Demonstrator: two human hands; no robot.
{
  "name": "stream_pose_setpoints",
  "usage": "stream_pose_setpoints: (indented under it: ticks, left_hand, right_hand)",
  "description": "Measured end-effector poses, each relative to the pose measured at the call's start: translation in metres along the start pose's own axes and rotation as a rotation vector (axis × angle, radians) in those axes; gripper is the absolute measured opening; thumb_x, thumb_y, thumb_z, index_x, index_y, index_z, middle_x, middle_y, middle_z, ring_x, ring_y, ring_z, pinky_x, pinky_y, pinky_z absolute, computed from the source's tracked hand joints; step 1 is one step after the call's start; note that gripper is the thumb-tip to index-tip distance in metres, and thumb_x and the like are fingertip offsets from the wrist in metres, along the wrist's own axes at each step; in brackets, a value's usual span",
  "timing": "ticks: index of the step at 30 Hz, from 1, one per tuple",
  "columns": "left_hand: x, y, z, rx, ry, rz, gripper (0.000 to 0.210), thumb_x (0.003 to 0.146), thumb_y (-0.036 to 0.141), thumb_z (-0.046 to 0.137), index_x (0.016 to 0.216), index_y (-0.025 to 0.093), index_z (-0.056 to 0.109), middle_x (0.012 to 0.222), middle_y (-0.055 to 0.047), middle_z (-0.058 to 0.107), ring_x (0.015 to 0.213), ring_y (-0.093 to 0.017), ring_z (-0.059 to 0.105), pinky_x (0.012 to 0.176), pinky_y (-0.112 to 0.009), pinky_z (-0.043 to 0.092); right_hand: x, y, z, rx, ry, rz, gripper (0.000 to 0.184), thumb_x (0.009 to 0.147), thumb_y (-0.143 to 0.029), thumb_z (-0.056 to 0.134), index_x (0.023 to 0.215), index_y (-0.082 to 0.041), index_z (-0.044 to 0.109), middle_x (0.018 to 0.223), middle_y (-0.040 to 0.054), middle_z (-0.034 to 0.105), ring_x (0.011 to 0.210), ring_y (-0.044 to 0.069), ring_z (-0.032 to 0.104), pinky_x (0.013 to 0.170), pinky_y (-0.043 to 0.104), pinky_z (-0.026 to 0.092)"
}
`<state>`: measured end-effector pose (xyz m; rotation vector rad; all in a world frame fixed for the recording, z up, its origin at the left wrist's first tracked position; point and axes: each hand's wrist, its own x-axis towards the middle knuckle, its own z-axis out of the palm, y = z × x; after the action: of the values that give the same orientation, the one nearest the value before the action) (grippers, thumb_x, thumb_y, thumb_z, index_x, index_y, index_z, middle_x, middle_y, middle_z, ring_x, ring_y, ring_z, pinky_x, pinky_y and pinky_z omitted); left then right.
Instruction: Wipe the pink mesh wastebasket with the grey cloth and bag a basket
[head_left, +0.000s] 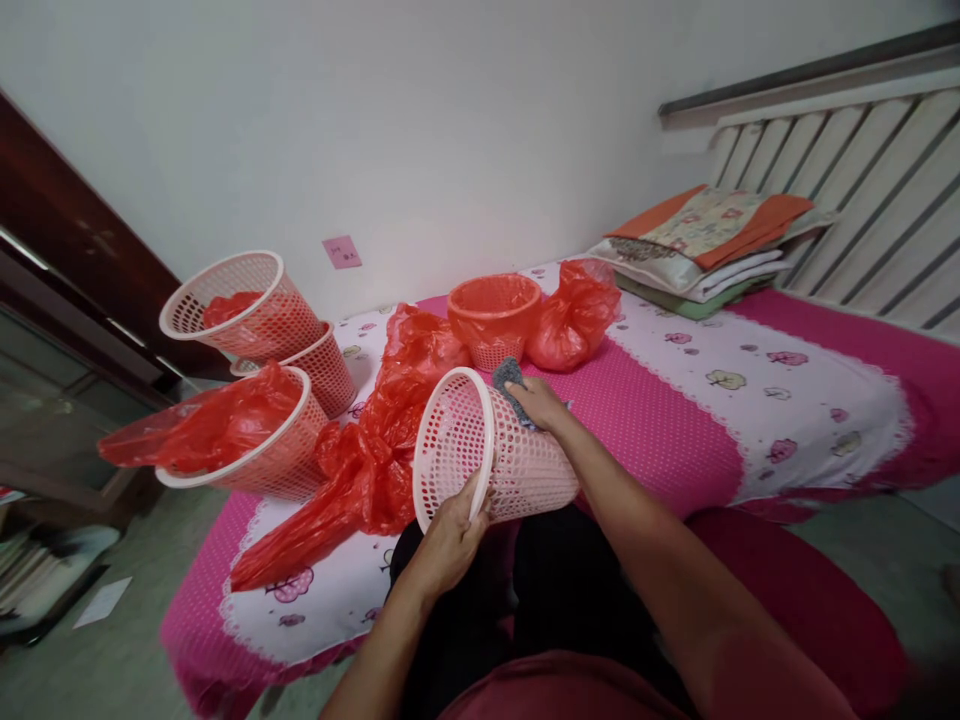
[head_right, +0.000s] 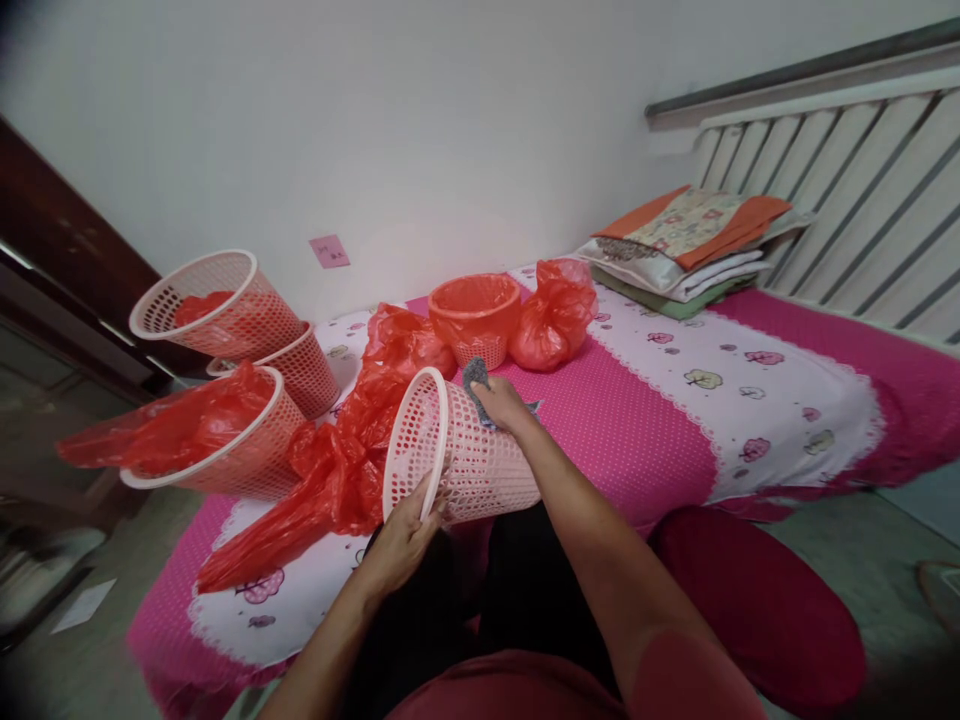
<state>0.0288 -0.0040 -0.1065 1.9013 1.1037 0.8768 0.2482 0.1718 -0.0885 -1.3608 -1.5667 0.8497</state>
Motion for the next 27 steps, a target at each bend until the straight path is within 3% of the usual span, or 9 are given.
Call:
stream_pose_setpoints:
  ticks: [10,16,19,23,27]
  left_hand:
    - [0.004,0.006,0.002,-0.027,0.029,-0.032,0.060,0.103,0.023,0.052,0.163,0.026,0.050,0.156,-0.010,0.065,0.143,-0.028,0.061,0.126,-0.052,0.044]
    - [0.010,0.002,0.001,-0.052,0.051,-0.031,0.059,0.103,0.027,0.054,0.162,0.026,0.051,0.162,-0.009,0.058,0.147,-0.028,0.057,0.129,-0.052,0.040]
    - [0.017,0.001,0.000,-0.084,0.053,-0.050,0.061,0.103,0.030,0.055,0.164,0.027,0.048,0.164,-0.010,0.055,0.142,-0.028,0.060,0.122,-0.048,0.048]
    - [0.028,0.004,-0.003,-0.126,0.086,-0.114,0.061,0.102,0.038,0.057,0.161,0.025,0.050,0.140,-0.012,0.068,0.121,-0.026,0.067,0.096,-0.038,0.062]
    - [0.042,0.007,-0.006,-0.180,0.136,-0.140,0.062,0.101,0.038,0.056,0.161,0.024,0.049,0.108,-0.005,0.066,0.095,-0.019,0.065,0.081,-0.030,0.061]
  right_hand:
    - [-0.013,0.053,-0.011,0.007,0.137,0.122,0.034,0.083,-0.052,0.056,0.065,-0.023,0.058,0.064,-0.0004,0.059,0.066,0.019,0.050,0.064,0.031,0.038]
    - [-0.032,0.085,-0.016,0.013,0.295,0.219,0.036,0.084,-0.055,0.053,0.066,-0.024,0.059,0.062,0.0018,0.060,0.066,0.022,0.058,0.064,0.032,0.044]
    - [-0.051,0.096,-0.015,0.020,0.389,0.235,0.043,0.086,-0.063,0.048,0.072,-0.024,0.060,0.067,0.0044,0.064,0.071,0.025,0.063,0.068,0.035,0.048]
    - [-0.080,0.104,-0.003,0.036,0.478,0.223,0.056,0.088,-0.070,0.039,0.084,-0.021,0.066,0.082,0.0107,0.071,0.084,0.030,0.068,0.078,0.041,0.054]
    - [-0.104,0.105,0.015,0.136,0.542,0.127,0.063,0.092,-0.068,0.042,0.113,-0.017,0.072,0.111,0.0167,0.076,0.109,0.034,0.069,0.098,0.048,0.055]
